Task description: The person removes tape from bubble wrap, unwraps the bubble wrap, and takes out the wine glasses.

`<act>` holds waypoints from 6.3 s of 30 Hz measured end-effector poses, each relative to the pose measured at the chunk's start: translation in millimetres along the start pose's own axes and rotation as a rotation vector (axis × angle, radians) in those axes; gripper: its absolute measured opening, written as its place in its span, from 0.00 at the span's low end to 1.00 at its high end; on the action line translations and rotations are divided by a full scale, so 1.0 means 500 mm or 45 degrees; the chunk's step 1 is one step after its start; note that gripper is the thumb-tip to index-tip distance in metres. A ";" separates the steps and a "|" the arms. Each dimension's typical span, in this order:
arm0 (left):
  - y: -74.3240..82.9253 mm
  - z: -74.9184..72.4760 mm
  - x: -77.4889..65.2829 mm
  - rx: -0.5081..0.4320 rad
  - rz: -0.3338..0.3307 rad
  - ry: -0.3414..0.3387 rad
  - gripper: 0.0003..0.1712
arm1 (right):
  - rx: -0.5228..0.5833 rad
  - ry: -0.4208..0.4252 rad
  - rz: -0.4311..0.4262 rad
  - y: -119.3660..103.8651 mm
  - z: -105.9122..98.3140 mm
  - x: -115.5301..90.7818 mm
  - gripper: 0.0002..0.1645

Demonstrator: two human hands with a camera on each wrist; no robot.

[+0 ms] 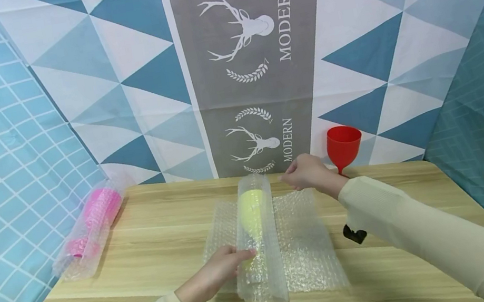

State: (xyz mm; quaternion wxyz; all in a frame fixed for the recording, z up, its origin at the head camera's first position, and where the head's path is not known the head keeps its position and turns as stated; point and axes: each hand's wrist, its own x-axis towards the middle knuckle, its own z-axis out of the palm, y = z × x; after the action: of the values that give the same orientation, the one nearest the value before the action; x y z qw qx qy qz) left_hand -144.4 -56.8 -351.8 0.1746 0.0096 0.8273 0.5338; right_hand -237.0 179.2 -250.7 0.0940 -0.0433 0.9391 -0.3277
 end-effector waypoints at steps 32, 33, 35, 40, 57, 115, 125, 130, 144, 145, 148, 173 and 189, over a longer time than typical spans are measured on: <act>0.002 0.022 0.007 0.007 -0.069 -0.016 0.50 | -0.392 -0.141 -0.128 -0.086 0.092 0.059 0.16; 0.002 0.023 0.007 0.009 -0.075 -0.016 0.51 | -0.403 -0.145 -0.121 -0.085 0.094 0.061 0.17; 0.002 0.025 0.007 0.014 -0.083 -0.013 0.52 | -0.423 -0.157 -0.100 -0.082 0.098 0.066 0.16; 0.006 0.026 0.006 0.007 -0.097 -0.021 0.52 | -0.363 -0.179 -0.030 -0.076 0.109 0.074 0.15; 0.014 0.024 0.011 0.008 -0.078 -0.038 0.44 | -0.402 -0.245 0.036 -0.094 0.125 0.086 0.20; 0.011 0.021 0.010 -0.018 -0.097 -0.037 0.46 | -0.560 -0.112 -0.094 -0.100 0.134 0.080 0.22; 0.009 0.019 0.009 -0.067 -0.084 -0.053 0.43 | -0.513 -0.091 -0.083 -0.103 0.143 0.081 0.22; 0.005 0.019 0.011 -0.065 -0.094 -0.053 0.44 | -0.549 -0.071 -0.115 -0.101 0.145 0.079 0.22; -0.003 0.018 0.014 -0.024 -0.114 -0.040 0.49 | -0.616 -0.056 -0.124 -0.077 0.135 0.089 0.19; -0.003 0.018 0.014 -0.021 -0.112 -0.039 0.49 | -0.565 -0.071 -0.098 -0.072 0.134 0.092 0.21; -0.004 0.017 0.013 -0.018 -0.104 -0.041 0.48 | -0.243 -0.114 0.006 -0.055 0.134 0.095 0.19; -0.006 0.013 0.015 -0.062 -0.084 -0.051 0.38 | 0.518 -0.143 -0.289 0.044 0.158 0.092 0.15; -0.004 0.018 0.013 -0.114 -0.069 -0.081 0.32 | 0.618 -0.123 -0.161 0.042 0.144 0.067 0.15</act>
State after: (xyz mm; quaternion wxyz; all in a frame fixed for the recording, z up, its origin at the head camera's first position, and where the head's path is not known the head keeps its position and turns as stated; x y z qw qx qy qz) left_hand -147.3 -48.2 -358.7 0.2156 -0.0038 0.7967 0.5646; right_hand -255.5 147.2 -324.2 0.1258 -0.0938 0.8227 -0.5464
